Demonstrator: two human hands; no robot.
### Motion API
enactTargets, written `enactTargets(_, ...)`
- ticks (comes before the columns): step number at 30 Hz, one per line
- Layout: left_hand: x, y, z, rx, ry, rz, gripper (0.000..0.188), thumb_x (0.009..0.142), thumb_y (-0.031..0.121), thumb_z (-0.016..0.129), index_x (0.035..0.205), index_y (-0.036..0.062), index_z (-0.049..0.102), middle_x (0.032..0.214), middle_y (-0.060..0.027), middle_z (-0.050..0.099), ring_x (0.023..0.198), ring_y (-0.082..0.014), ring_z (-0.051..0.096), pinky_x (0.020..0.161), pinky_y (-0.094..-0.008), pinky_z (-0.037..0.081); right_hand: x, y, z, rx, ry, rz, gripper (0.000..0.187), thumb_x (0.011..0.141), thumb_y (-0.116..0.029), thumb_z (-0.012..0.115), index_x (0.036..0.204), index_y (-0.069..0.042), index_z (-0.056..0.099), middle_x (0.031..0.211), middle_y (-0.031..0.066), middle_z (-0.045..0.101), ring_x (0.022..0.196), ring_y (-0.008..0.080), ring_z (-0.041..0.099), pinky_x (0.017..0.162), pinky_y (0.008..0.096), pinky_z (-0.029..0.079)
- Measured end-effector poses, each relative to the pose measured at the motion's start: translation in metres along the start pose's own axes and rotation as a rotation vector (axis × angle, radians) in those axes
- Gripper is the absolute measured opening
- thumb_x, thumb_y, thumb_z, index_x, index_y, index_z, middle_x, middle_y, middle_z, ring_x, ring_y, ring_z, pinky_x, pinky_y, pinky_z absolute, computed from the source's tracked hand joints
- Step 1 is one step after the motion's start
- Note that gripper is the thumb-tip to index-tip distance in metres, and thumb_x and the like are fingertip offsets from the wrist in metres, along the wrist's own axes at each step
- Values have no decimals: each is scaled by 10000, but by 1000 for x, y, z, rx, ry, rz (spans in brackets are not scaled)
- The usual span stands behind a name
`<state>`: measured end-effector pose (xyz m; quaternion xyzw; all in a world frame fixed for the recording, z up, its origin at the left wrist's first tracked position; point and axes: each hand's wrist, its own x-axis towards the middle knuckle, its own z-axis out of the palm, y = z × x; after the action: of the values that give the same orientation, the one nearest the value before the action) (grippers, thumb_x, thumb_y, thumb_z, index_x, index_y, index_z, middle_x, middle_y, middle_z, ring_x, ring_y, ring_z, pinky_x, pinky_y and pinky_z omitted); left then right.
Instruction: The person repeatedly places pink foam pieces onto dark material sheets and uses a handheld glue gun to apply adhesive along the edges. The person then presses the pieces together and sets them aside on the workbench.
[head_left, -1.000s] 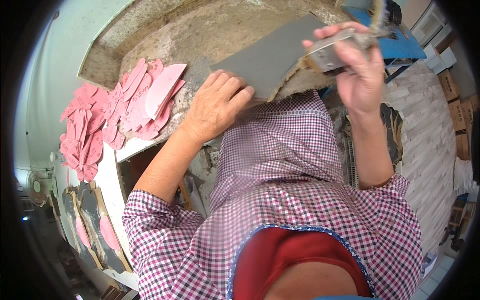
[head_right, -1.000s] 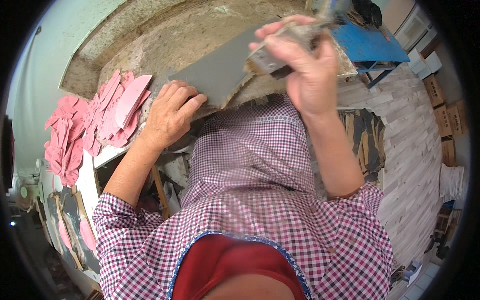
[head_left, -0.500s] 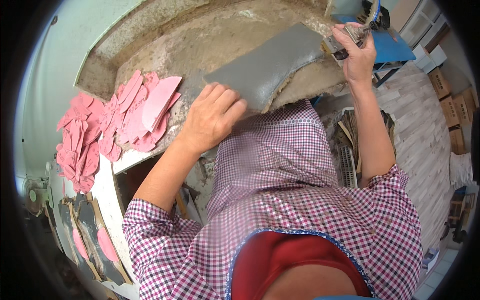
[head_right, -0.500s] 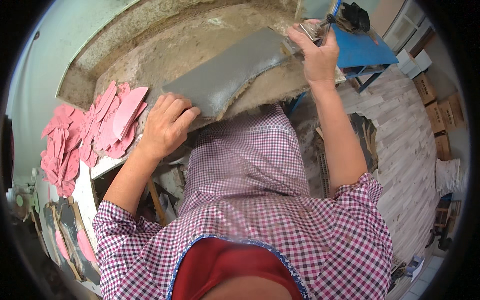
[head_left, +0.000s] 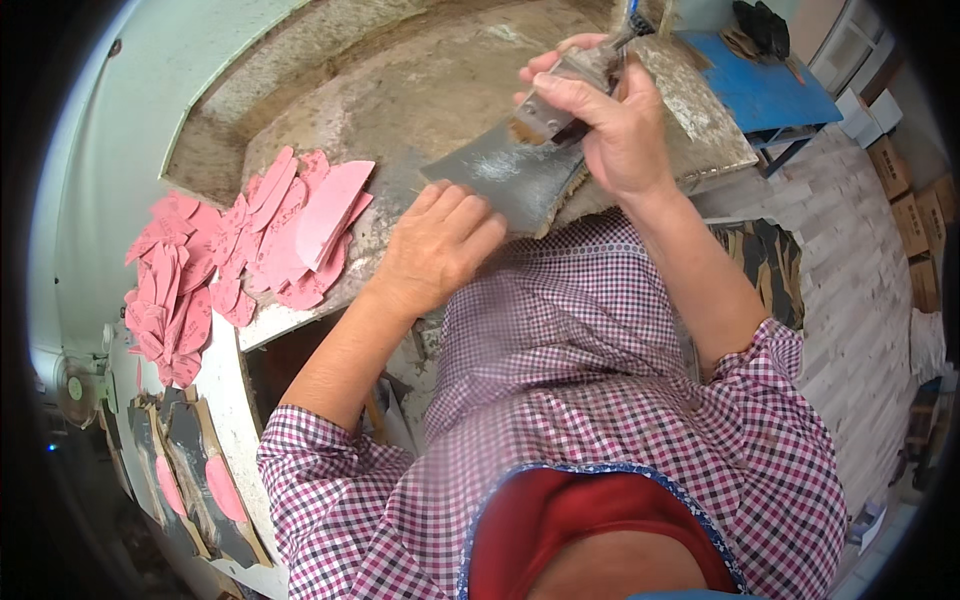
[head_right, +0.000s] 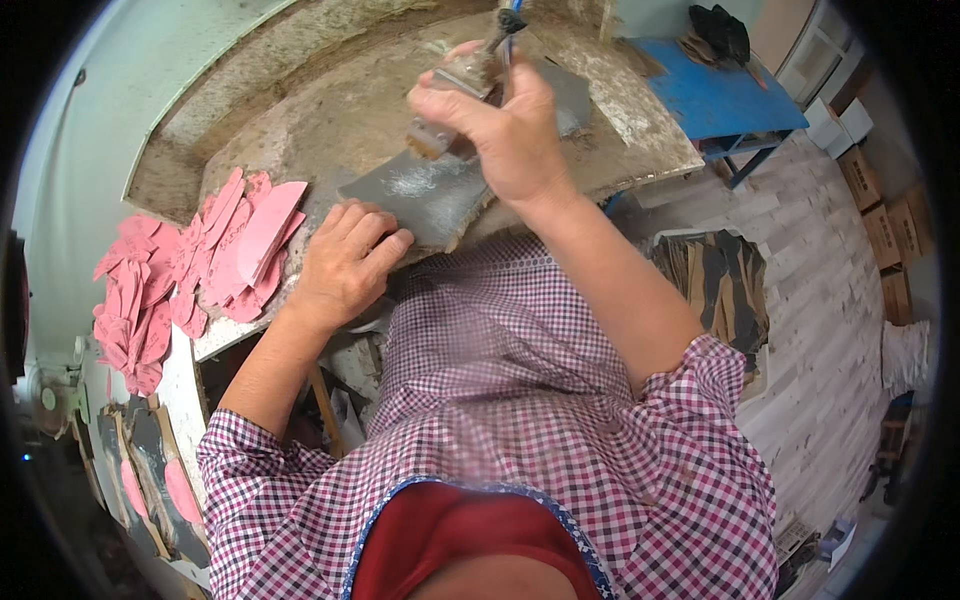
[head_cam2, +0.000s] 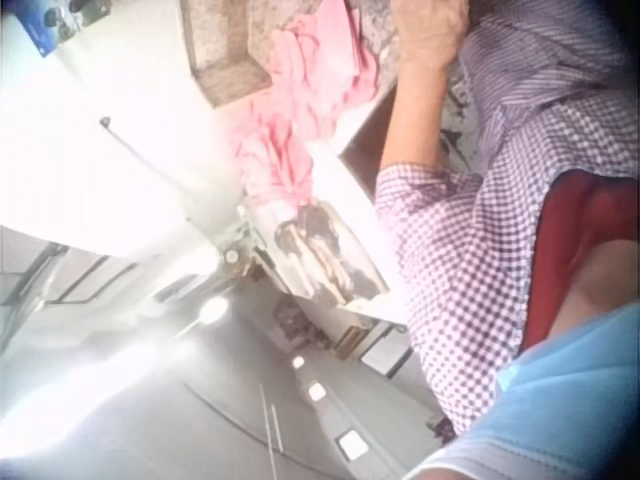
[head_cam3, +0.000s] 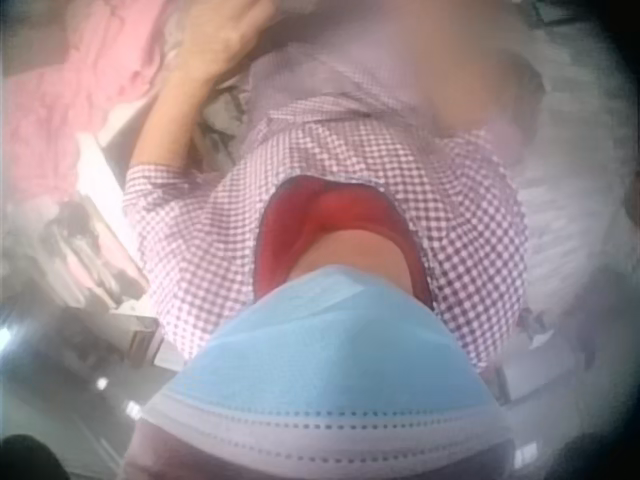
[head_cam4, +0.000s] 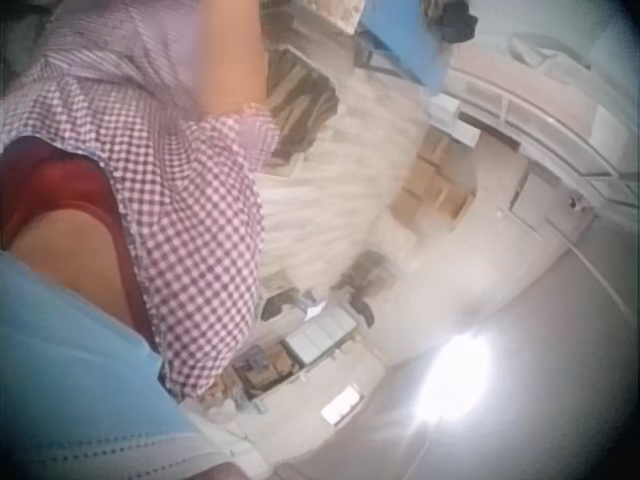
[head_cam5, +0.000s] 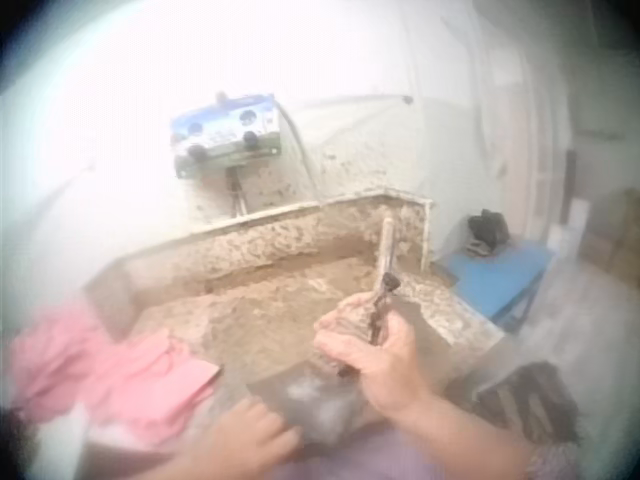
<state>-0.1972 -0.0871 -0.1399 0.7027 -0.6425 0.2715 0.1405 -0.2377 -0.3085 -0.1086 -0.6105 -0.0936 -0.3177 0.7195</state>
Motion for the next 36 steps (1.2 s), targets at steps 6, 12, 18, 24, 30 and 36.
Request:
enactTargets(6, -3, -3, 4, -13, 10, 25, 264, 653, 22, 639, 917, 41, 636, 905, -88, 578, 843, -259, 586, 721, -373, 471, 39, 31, -71, -205, 223, -104, 376, 801, -175, 777, 1068, -30, 555, 1022, 105, 691, 919, 177, 673, 821, 311, 551)
enactTargets(12, -11, -5, 6, -14, 72, -34, 348, 645, -12, 637, 989, 39, 642, 954, -107, 598, 932, -294, 603, 795, -401, 495, 30, 31, -113, 77, 386, -153, 309, 823, -59, 723, 1071, -15, 544, 1033, 137, 684, 935, 223, 675, 855, 372, 561)
enactTargets(18, -30, -20, 11, -37, 68, -308, 531, 632, -63, 601, 1145, 70, 634, 1048, -124, 649, 963, -338, 634, 812, -420, 520, 12, 43, -139, 520, 438, 32, 227, 882, -93, 590, 1020, 86, 608, 1101, 218, 647, 1112, 375, 595, 1026, 550, 461)
enactTargets(24, -56, -64, -47, -321, 465, -748, 358, 806, -60, 554, 1144, 23, 639, 959, -136, 697, 874, -236, 684, 770, -365, 554, -29, 25, -149, 468, 623, 200, 509, 953, -138, 474, 1296, 232, 404, 1400, 315, 446, 1339, 454, 392, 1164, 623, 235)
enactTargets(30, -179, -58, -150, -710, 900, -994, 282, 929, 40, 604, 1206, -7, 598, 959, -91, 686, 807, -166, 678, 661, -311, 587, -5, 53, -154, 328, 500, 412, 475, 998, -183, 526, 1374, 90, 430, 1400, 241, 487, 1294, 364, 484, 1079, 527, 385)
enactTargets(36, -361, 23, -292, -415, 1300, -1301, 207, 949, 81, 611, 1143, 13, 585, 976, -71, 664, 770, -191, 682, 589, -334, 595, -8, 51, -255, -365, 336, 163, 475, 943, -242, 649, 1301, 55, 554, 1355, 176, 550, 1205, 282, 541, 1023, 388, 430)
